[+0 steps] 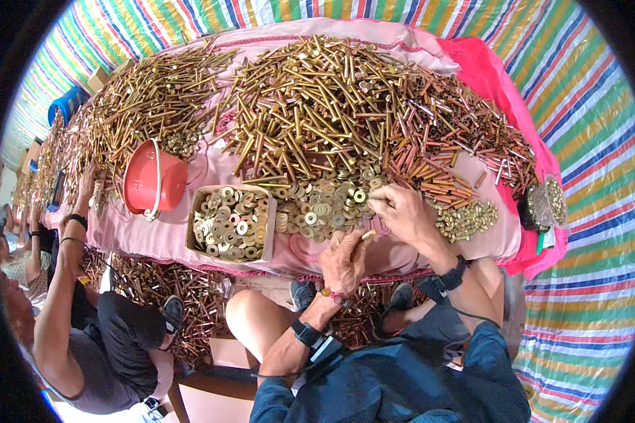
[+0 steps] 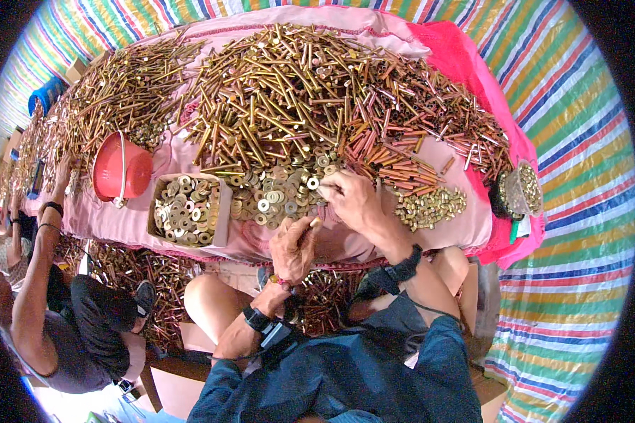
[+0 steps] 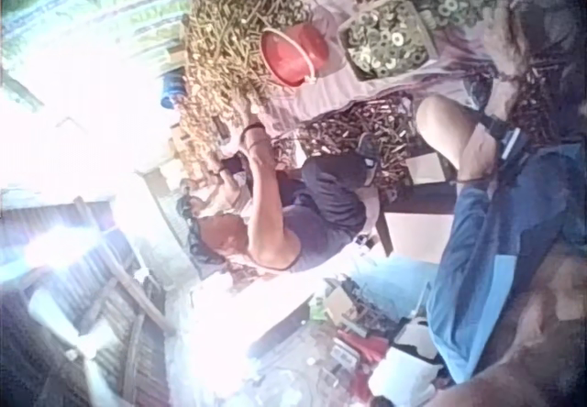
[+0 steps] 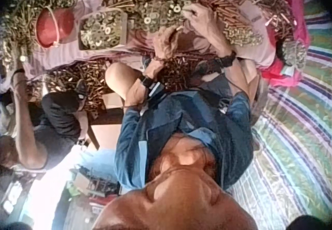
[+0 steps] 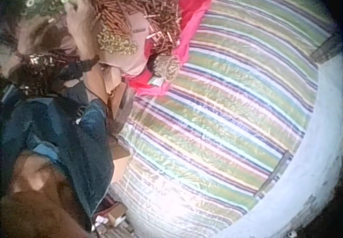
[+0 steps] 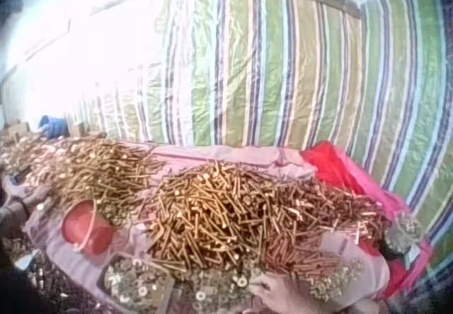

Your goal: The person puts metal washers onto long bolts by hand, taking them from a large pile.

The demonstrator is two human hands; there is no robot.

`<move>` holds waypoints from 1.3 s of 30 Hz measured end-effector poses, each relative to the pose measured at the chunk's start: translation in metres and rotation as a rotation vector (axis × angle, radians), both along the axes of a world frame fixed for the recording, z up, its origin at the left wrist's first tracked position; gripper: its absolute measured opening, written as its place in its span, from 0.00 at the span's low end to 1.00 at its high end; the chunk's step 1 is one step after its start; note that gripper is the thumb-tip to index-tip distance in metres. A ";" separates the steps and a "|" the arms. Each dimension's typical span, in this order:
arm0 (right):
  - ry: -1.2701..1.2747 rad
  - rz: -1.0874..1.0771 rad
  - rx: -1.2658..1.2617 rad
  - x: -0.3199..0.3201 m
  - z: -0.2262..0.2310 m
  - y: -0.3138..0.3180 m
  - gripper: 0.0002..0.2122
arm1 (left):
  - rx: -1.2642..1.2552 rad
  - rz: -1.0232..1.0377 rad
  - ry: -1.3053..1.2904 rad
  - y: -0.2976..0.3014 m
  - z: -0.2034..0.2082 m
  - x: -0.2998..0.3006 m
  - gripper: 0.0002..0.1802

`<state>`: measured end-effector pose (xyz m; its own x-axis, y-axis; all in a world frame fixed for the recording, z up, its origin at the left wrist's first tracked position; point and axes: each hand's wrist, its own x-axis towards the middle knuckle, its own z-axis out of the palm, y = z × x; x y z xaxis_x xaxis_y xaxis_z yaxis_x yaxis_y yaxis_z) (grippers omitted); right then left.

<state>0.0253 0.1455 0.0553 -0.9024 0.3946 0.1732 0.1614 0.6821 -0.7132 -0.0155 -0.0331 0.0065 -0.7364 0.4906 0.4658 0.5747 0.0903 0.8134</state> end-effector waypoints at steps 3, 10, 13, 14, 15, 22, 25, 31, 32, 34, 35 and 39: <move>0.021 -0.056 0.162 -0.020 -0.014 0.001 0.11 | -0.005 0.017 -0.065 0.002 0.005 0.002 0.10; 0.016 0.029 0.146 -0.027 -0.021 0.005 0.08 | 0.099 -0.048 -0.193 0.006 -0.002 0.005 0.08; 0.077 0.027 0.139 -0.024 -0.021 0.002 0.06 | 0.061 -0.048 -0.256 0.007 -0.003 0.007 0.09; 0.076 0.025 0.141 -0.021 -0.023 0.002 0.06 | 0.041 -0.055 -0.267 0.009 -0.003 0.007 0.09; 0.117 0.008 0.145 -0.019 -0.025 0.003 0.05 | 0.043 -0.058 -0.268 0.011 -0.004 0.008 0.09; 0.094 -0.181 -0.844 0.018 -0.002 0.006 0.06 | 0.038 -0.054 -0.264 0.020 -0.011 0.010 0.09; 0.147 -0.100 -1.181 0.032 0.010 0.002 0.07 | 0.021 -0.064 -0.314 0.020 -0.013 0.012 0.08; 0.113 -0.027 -1.034 0.036 0.000 -0.014 0.07 | 0.001 -0.101 -0.312 0.023 -0.013 0.013 0.07; 0.101 -0.030 -1.015 0.036 0.000 -0.015 0.06 | 0.042 -0.086 -0.299 0.024 -0.013 0.013 0.07; 0.081 -0.060 -0.895 0.036 0.002 -0.017 0.07 | 0.082 -0.073 -0.286 0.024 -0.014 0.013 0.08; 0.061 -0.090 -0.775 0.036 0.004 -0.017 0.07 | 0.082 -0.078 -0.292 0.023 -0.013 0.012 0.08; 0.163 -0.306 -0.166 0.029 -0.002 0.014 0.10 | -0.041 -0.074 -0.329 0.020 -0.017 0.012 0.12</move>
